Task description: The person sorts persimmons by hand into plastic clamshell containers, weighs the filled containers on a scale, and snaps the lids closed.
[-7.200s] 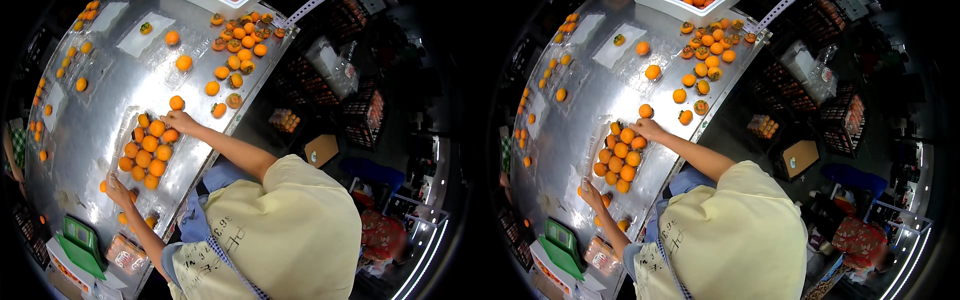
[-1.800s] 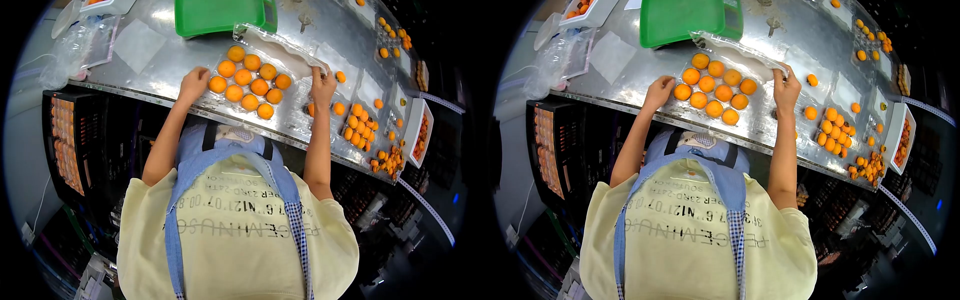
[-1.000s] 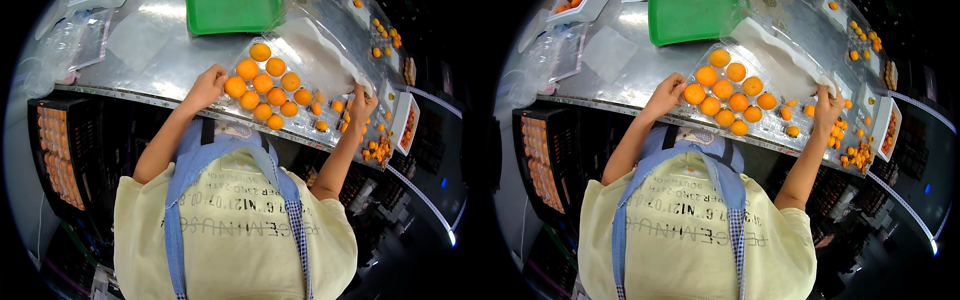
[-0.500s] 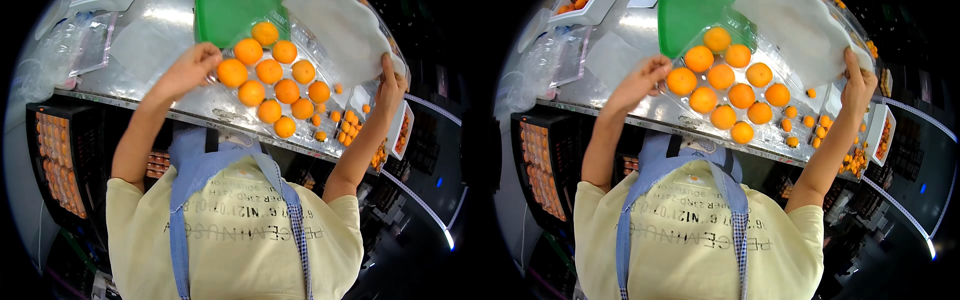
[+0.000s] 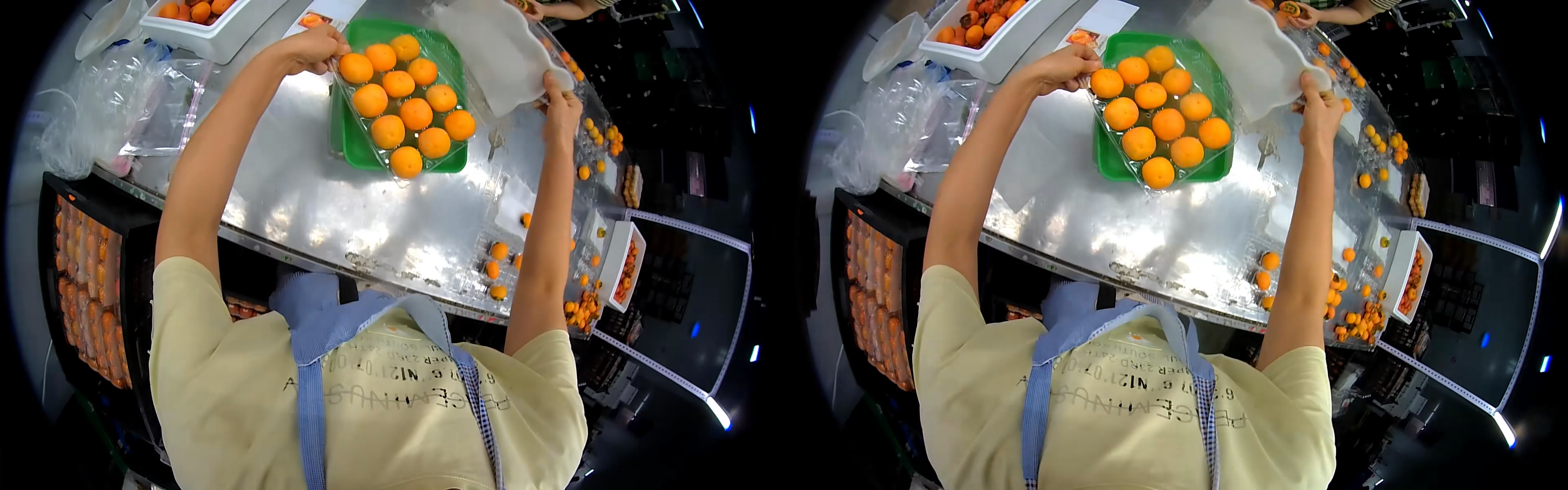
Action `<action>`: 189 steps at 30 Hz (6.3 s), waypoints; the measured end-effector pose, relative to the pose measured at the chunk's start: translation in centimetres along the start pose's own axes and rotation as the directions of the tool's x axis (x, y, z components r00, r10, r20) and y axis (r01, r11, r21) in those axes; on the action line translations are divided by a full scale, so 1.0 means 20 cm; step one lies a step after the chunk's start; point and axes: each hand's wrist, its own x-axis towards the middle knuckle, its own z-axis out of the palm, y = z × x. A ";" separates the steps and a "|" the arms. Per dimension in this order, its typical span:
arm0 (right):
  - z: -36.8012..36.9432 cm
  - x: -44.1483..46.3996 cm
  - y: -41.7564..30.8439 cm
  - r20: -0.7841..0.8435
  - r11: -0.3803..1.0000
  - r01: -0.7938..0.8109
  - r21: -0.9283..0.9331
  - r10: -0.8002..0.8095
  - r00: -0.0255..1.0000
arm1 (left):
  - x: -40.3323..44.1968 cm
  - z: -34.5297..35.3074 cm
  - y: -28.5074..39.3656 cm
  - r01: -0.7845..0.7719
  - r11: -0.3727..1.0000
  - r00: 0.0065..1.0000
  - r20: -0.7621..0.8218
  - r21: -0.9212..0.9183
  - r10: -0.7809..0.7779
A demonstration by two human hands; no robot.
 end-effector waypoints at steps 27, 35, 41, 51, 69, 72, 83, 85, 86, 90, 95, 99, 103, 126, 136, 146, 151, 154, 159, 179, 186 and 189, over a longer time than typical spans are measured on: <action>0.09 -0.15 0.27 0.020 0.983 -0.091 -0.157 0.095 0.995 | 0.14 0.16 -0.10 -0.443 0.818 0.635 -0.516 0.366 0.575; 0.12 -0.35 0.21 0.312 0.901 0.127 -0.416 0.010 0.950 | -0.08 0.17 -0.48 -0.508 0.859 0.552 -0.790 -0.066 0.266; 0.25 -0.51 0.19 0.417 0.768 0.344 -0.540 -0.110 0.902 | -0.25 0.34 -0.68 -0.436 0.881 0.582 -0.804 -0.181 0.123; 0.24 -0.54 0.22 0.343 0.726 0.355 -0.589 -0.173 0.923 | 0.09 0.29 -0.30 -0.370 0.927 0.692 -0.649 0.055 0.315; 0.36 -0.65 0.08 0.397 0.595 0.427 -0.681 -0.190 0.898 | 0.23 0.21 -0.23 -0.310 0.951 0.652 -0.729 -0.007 0.207; 0.41 -0.72 0.03 0.483 0.484 0.474 -0.735 -0.116 0.868 | 0.22 0.23 -0.34 -0.388 0.922 0.543 -0.811 -0.010 0.220; 0.45 -0.82 0.02 0.581 0.433 0.576 -0.693 -0.139 0.802 | 0.04 0.21 -0.54 -0.475 0.857 0.544 -0.832 -0.200 0.107; 0.46 -0.82 0.02 0.584 0.416 0.585 -0.696 -0.146 0.798 | 0.03 0.21 -0.54 -0.490 0.846 0.538 -0.836 -0.210 0.104; 0.47 -0.82 0.02 0.585 0.407 0.589 -0.698 -0.149 0.797 | 0.03 0.21 -0.54 -0.497 0.841 0.536 -0.838 -0.216 0.102; 0.53 -0.82 0.01 0.614 0.352 0.643 -0.680 -0.205 0.762 | 0.02 0.22 -0.55 -0.502 0.843 0.521 -0.846 -0.196 0.114; 0.54 -0.80 0.03 0.656 0.301 0.693 -0.656 -0.229 0.720 | -0.01 0.22 -0.52 -0.511 0.842 0.527 -0.838 -0.176 0.144; 0.50 -0.76 0.06 0.713 0.316 0.773 -0.551 -0.303 0.632 | -0.04 0.22 -0.44 -0.605 0.765 0.364 -0.779 0.219 0.511; 0.47 -0.71 0.06 0.659 0.304 0.813 -0.497 -0.476 0.582 | -0.12 0.20 -0.24 -0.693 0.481 0.254 -0.443 0.537 0.860; 0.23 -0.77 0.21 0.341 0.585 0.755 -0.297 -0.674 0.656 | 0.40 0.64 0.85 -0.674 -0.227 0.319 0.554 0.703 0.769; 0.52 -0.76 0.09 0.622 0.547 0.728 -0.414 -0.413 0.665 | 0.41 0.67 0.92 -0.684 -0.154 0.434 0.567 0.713 0.701; 0.56 -0.79 0.13 0.513 0.422 0.751 -0.508 -0.552 0.657 | 0.46 0.57 0.84 -0.658 -0.158 0.485 0.575 0.736 0.659; 0.42 -0.81 0.17 0.294 0.765 0.630 -0.131 -0.577 0.762 | 0.39 0.63 0.89 -0.654 -0.093 0.523 0.537 0.751 0.662; 0.11 -0.87 0.18 0.187 0.947 0.309 0.086 -0.320 0.929 | 0.39 0.61 0.88 -0.624 -0.115 0.541 0.534 0.773 0.650; -0.57 -1.11 0.56 -0.172 0.966 -0.151 0.208 0.188 0.967 | 0.39 0.54 0.83 -0.627 -0.071 0.553 0.507 0.776 0.661; -1.41 -1.62 0.94 -0.412 0.799 -0.524 -0.295 0.388 0.824 | 0.29 0.39 0.71 -0.639 0.209 0.685 0.424 0.740 0.593; -1.72 -1.48 0.99 -0.581 0.658 -0.491 -0.570 0.100 0.808 | 0.24 0.43 0.71 -0.603 0.263 0.709 0.356 0.753 0.608; -1.88 -1.36 1.08 -0.526 0.536 -0.398 -0.745 -0.103 0.844 | 0.25 0.42 0.71 -0.582 0.258 0.719 0.341 0.771 0.605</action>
